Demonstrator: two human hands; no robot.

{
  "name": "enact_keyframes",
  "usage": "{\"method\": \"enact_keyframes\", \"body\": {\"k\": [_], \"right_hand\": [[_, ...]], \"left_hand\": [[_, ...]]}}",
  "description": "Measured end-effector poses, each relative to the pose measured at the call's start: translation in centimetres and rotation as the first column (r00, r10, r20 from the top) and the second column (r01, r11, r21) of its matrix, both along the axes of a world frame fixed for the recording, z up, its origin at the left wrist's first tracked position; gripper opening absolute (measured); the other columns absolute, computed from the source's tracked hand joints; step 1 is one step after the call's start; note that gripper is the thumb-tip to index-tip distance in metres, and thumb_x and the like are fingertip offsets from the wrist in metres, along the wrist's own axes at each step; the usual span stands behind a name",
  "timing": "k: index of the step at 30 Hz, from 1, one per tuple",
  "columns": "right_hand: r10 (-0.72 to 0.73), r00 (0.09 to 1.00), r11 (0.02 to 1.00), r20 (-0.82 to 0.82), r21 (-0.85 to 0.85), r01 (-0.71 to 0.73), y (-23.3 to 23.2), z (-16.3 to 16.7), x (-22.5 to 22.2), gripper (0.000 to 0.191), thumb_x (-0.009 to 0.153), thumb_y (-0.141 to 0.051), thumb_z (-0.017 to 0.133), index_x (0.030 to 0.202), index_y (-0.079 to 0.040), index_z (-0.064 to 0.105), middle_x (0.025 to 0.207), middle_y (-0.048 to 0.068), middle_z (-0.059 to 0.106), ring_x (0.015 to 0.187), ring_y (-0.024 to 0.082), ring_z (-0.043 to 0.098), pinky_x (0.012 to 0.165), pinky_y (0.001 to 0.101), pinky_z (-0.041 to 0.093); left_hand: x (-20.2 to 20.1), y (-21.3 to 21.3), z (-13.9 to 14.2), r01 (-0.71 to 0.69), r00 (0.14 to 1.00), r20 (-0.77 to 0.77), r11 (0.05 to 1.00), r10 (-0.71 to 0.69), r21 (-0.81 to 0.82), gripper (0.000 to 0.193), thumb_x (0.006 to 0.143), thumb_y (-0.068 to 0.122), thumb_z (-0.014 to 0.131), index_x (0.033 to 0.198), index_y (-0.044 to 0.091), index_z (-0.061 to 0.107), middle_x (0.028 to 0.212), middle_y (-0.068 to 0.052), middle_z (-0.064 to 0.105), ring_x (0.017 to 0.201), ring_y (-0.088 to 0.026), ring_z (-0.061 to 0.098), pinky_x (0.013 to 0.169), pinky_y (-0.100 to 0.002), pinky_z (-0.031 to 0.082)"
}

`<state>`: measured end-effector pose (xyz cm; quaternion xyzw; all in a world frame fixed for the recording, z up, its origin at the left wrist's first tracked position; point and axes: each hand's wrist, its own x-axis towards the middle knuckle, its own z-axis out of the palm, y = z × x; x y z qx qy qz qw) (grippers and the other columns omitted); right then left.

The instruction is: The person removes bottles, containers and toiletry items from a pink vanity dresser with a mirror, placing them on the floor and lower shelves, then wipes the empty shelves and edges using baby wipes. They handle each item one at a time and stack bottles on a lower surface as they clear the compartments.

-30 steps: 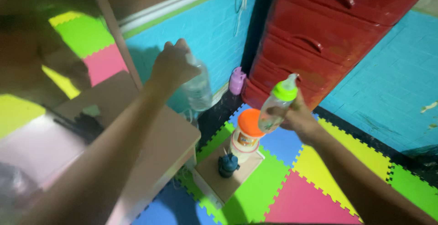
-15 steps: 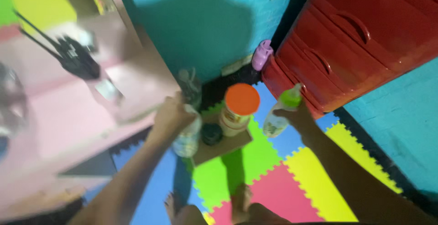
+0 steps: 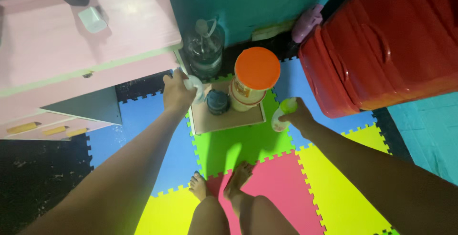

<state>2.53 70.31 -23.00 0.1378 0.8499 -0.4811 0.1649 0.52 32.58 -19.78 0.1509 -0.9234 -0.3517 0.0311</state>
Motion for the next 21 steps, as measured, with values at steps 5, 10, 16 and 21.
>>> {"method": "enact_keyframes", "body": {"k": [5, 10, 16, 21], "right_hand": [[0.122, 0.992, 0.992, 0.019, 0.04, -0.123, -3.7, -1.2, 0.6, 0.091, 0.06, -0.002, 0.089, 0.139, -0.016, 0.048, 0.122, 0.009, 0.066, 0.117, 0.026, 0.063, 0.099, 0.0398, 0.052], [0.153, 0.972, 0.988, -0.176, 0.037, -0.149, -7.4, -2.2, 0.2, 0.087, 0.056, -0.003, 0.09, 0.133, -0.015, 0.051, 0.121, 0.01, 0.067, 0.116, 0.028, 0.065, 0.098, 0.042, 0.054], [0.119, 0.986, 0.962, -0.12, 0.261, -0.084, -10.1, -2.4, -0.5, 0.089, 0.058, -0.007, 0.094, 0.134, -0.018, 0.05, 0.121, 0.011, 0.069, 0.115, 0.033, 0.066, 0.092, 0.0461, 0.055], [0.116, 0.992, 0.97, -0.055, 0.222, -0.101, -10.7, -1.5, -0.5, 0.094, 0.061, -0.007, 0.093, 0.14, -0.02, 0.044, 0.129, 0.011, 0.066, 0.12, 0.031, 0.063, 0.098, 0.0445, 0.053]], "left_hand": [[-2.0, -1.3, -3.2, 0.003, 0.997, -0.08, 1.0, -0.004, -0.011, 0.057, 0.074, 0.023, 0.088, 0.12, 0.007, 0.057, 0.118, -0.026, 0.054, 0.104, -0.046, 0.061, 0.09, -0.051, 0.052], [-4.1, -1.3, -5.8, 0.023, 0.999, -0.04, 0.999, -0.025, -0.042, 0.06, 0.077, 0.032, 0.089, 0.125, 0.01, 0.061, 0.121, -0.021, 0.063, 0.116, -0.042, 0.062, 0.097, -0.049, 0.053], [-3.6, -0.5, -7.5, 0.024, 0.998, 0.053, 0.999, -0.021, -0.045, 0.059, 0.079, 0.033, 0.083, 0.131, 0.023, 0.057, 0.133, -0.021, 0.05, 0.109, -0.042, 0.065, 0.09, -0.051, 0.052], [-3.4, 0.2, -6.5, 0.015, 0.997, 0.082, 0.998, -0.01, -0.056, 0.064, 0.079, 0.031, 0.082, 0.135, 0.026, 0.05, 0.135, -0.015, 0.051, 0.113, -0.041, 0.064, 0.091, -0.051, 0.054]]}}
